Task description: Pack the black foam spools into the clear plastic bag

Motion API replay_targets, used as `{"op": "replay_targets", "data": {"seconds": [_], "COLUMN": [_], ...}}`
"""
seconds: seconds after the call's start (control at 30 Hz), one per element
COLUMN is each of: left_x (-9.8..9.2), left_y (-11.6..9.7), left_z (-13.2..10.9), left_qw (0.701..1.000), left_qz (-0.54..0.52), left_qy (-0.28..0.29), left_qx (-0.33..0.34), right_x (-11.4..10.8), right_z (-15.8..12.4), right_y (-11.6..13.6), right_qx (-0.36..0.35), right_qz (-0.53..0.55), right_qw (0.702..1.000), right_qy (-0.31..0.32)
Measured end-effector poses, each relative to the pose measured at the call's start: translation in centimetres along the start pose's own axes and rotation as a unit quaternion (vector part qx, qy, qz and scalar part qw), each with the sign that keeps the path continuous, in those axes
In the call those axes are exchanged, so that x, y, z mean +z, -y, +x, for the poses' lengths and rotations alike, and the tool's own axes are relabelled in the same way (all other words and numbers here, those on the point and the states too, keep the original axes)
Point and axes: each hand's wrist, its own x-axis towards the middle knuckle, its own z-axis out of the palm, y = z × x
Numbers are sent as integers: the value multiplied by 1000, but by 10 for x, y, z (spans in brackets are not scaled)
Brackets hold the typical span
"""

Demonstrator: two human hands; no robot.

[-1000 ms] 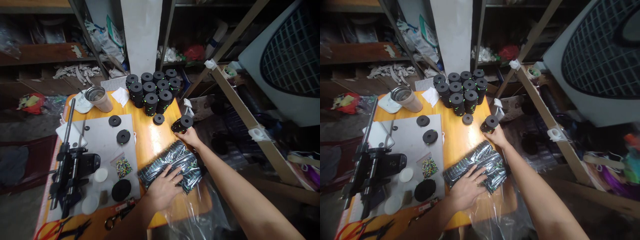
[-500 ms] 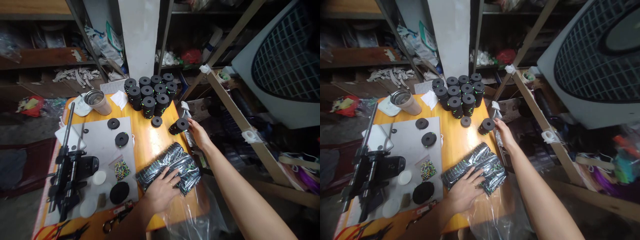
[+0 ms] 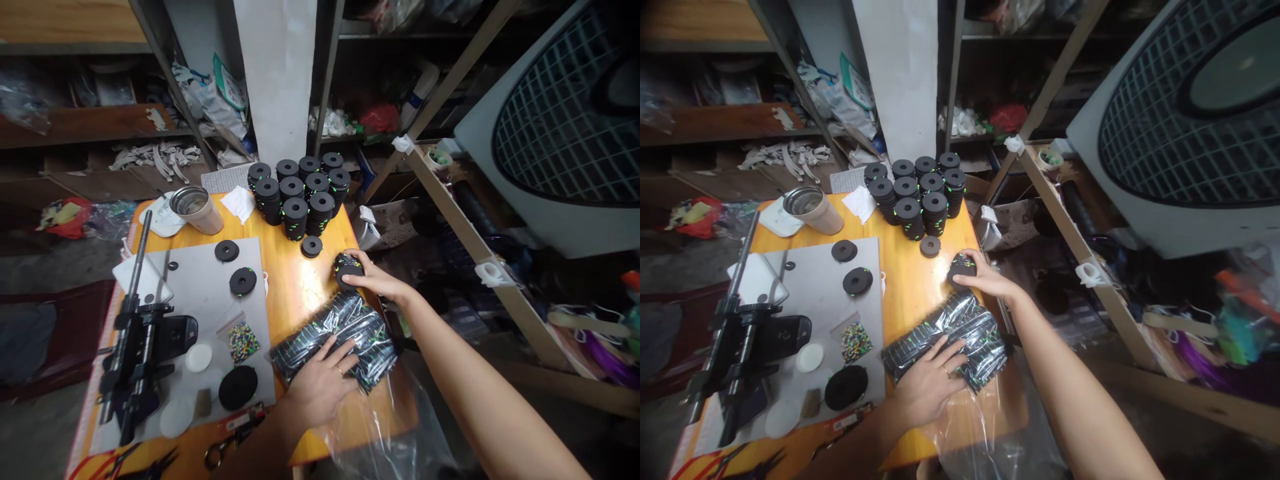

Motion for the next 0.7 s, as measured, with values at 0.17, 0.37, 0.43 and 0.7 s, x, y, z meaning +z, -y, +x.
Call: {"op": "replay_targets", "data": {"seconds": [0.17, 0.37, 0.43, 0.7], "left_x": [0, -2, -3, -7], "left_y": [0, -2, -2, -4], "left_z": [0, 2, 2, 2], "left_qw": [1000, 1000, 1000, 1000], "left_qz": [1, 3, 2, -14], "left_qy": [-4, -2, 4, 13], "left_qx": [0, -3, -5, -21], "right_x": [15, 25, 28, 58], "right_z": [0, -14, -40, -295], "right_y": [0, 9, 22, 31], "right_qx": [-106, -51, -41, 28], "right_qz": [-78, 55, 157, 57], "right_qw": [991, 989, 973, 970], "right_qy": [-22, -129, -162, -235]}}
